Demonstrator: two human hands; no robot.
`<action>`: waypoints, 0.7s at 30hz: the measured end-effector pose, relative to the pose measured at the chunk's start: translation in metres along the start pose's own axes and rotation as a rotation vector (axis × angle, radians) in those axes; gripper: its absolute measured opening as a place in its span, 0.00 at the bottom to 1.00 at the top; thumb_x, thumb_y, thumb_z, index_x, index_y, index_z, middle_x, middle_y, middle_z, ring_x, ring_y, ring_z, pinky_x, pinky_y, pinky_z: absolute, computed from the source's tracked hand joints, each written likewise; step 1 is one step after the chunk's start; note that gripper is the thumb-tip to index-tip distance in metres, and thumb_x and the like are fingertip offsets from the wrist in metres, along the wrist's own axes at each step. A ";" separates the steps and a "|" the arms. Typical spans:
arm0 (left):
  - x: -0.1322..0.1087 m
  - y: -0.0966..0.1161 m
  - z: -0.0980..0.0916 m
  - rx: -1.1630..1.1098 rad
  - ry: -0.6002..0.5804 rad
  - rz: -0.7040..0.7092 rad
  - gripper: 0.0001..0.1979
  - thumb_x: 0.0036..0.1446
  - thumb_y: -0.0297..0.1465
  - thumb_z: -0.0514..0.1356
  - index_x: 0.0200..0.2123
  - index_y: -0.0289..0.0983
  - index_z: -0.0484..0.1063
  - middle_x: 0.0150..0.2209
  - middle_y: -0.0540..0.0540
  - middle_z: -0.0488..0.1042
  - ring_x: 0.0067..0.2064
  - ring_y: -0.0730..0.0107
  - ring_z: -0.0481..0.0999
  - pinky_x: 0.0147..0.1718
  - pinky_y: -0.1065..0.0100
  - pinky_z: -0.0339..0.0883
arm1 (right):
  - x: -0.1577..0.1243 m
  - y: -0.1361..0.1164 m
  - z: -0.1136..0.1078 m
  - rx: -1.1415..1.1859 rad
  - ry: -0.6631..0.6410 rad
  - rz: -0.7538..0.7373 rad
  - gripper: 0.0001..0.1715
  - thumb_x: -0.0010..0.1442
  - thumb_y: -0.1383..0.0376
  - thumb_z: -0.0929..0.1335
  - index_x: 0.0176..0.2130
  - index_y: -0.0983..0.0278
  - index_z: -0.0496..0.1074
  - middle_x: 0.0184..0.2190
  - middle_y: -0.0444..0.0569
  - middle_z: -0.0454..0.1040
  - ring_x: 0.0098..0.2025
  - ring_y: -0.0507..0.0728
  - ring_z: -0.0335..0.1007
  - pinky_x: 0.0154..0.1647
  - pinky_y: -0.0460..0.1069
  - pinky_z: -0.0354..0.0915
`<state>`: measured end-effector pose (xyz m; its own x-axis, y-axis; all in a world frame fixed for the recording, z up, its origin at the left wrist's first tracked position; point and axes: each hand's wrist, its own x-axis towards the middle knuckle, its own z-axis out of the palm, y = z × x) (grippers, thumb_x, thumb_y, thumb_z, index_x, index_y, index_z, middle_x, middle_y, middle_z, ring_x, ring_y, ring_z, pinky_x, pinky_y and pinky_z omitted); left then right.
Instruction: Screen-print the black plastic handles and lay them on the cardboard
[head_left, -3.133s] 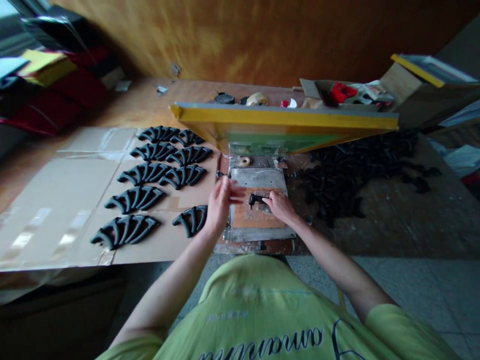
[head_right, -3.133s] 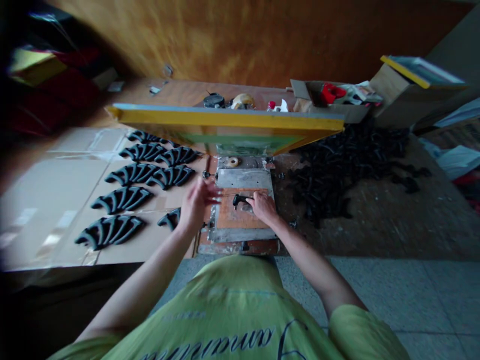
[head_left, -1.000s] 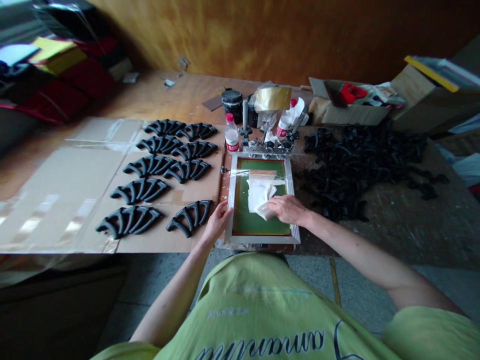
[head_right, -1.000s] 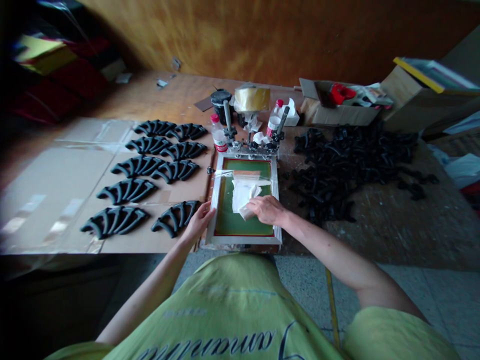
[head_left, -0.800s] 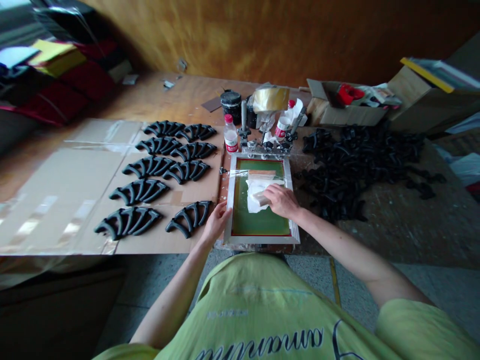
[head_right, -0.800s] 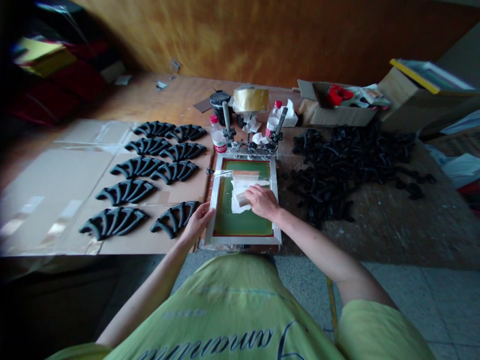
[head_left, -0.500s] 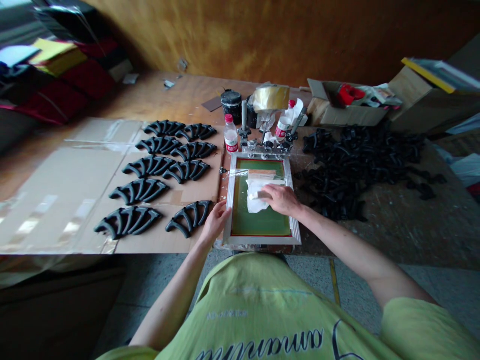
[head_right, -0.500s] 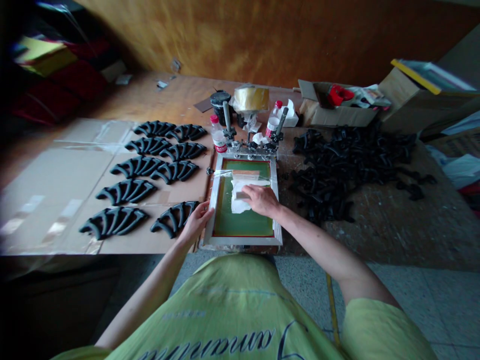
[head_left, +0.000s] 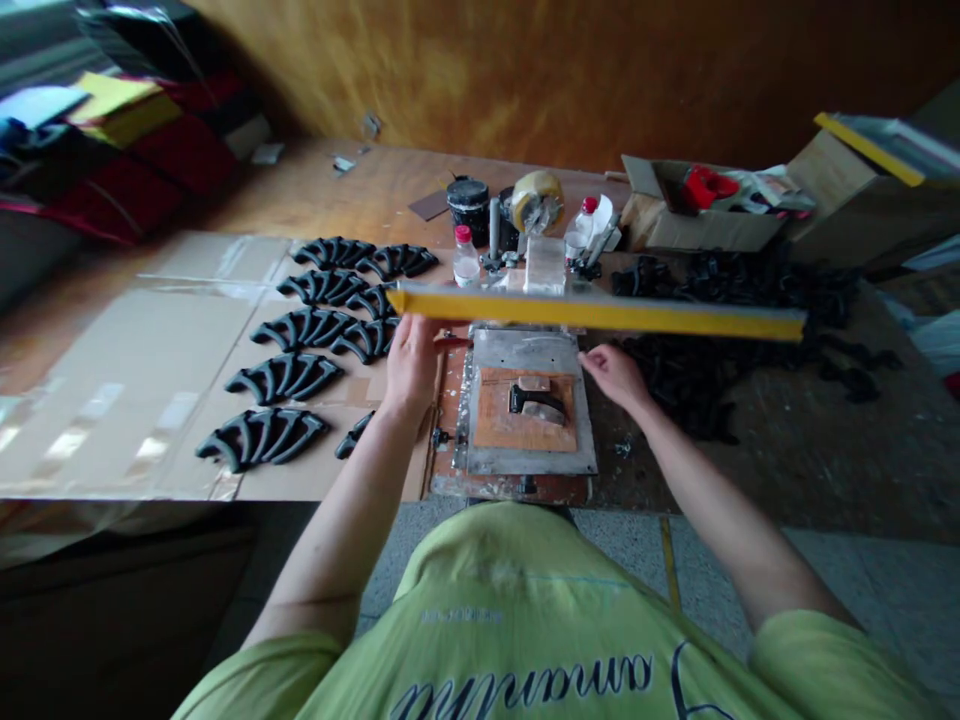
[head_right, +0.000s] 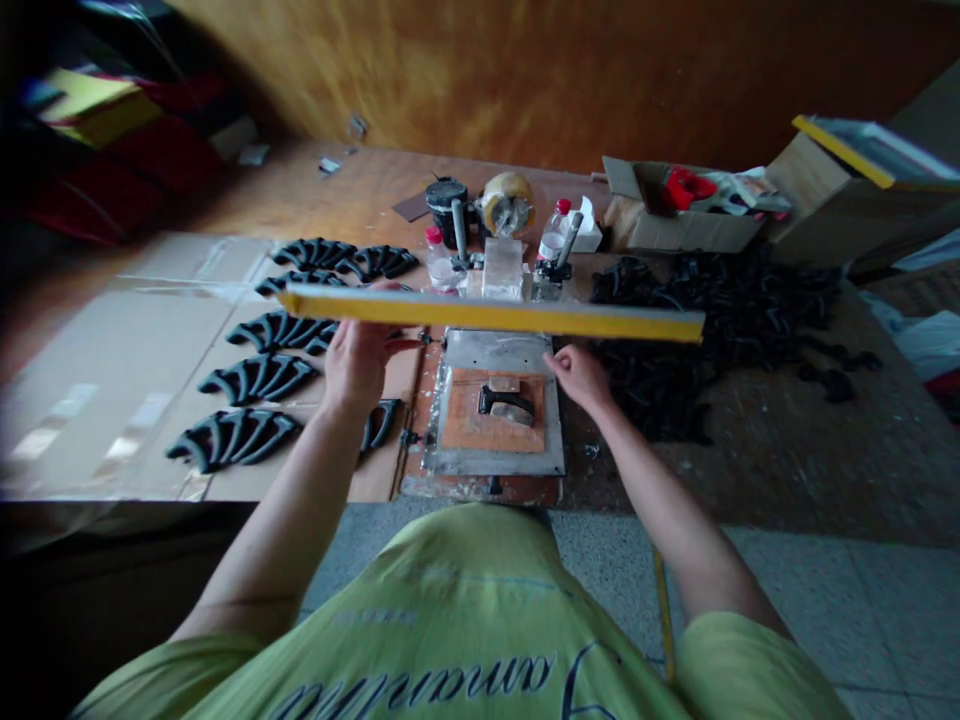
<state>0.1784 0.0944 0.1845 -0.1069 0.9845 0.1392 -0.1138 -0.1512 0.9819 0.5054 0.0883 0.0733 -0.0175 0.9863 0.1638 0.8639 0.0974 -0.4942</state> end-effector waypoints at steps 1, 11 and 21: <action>0.009 0.004 0.005 -0.011 -0.011 0.002 0.28 0.64 0.54 0.48 0.51 0.39 0.70 0.40 0.45 0.78 0.43 0.66 0.78 0.35 0.69 0.73 | -0.012 -0.007 0.016 -0.040 -0.068 -0.034 0.20 0.63 0.49 0.68 0.35 0.63 0.73 0.34 0.51 0.75 0.38 0.58 0.70 0.42 0.50 0.66; -0.099 -0.063 0.021 -0.050 -0.297 -0.749 0.34 0.52 0.58 0.59 0.47 0.33 0.72 0.44 0.34 0.79 0.48 0.50 0.79 0.37 0.60 0.76 | -0.058 -0.109 0.052 -0.184 -0.184 -0.013 0.11 0.71 0.60 0.63 0.42 0.65 0.68 0.36 0.54 0.75 0.40 0.59 0.71 0.39 0.49 0.63; -0.125 -0.117 -0.113 0.120 0.402 -0.720 0.20 0.60 0.49 0.56 0.39 0.37 0.62 0.33 0.42 0.78 0.26 0.68 0.79 0.26 0.68 0.74 | -0.058 0.040 0.002 -0.287 -0.110 -0.041 0.26 0.55 0.82 0.59 0.48 0.67 0.74 0.46 0.58 0.74 0.48 0.61 0.66 0.49 0.53 0.63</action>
<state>0.0934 -0.0208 0.0379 -0.3953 0.7265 -0.5621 -0.1853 0.5362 0.8235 0.5401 0.0355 0.0429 -0.0962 0.9923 0.0777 0.9679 0.1115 -0.2254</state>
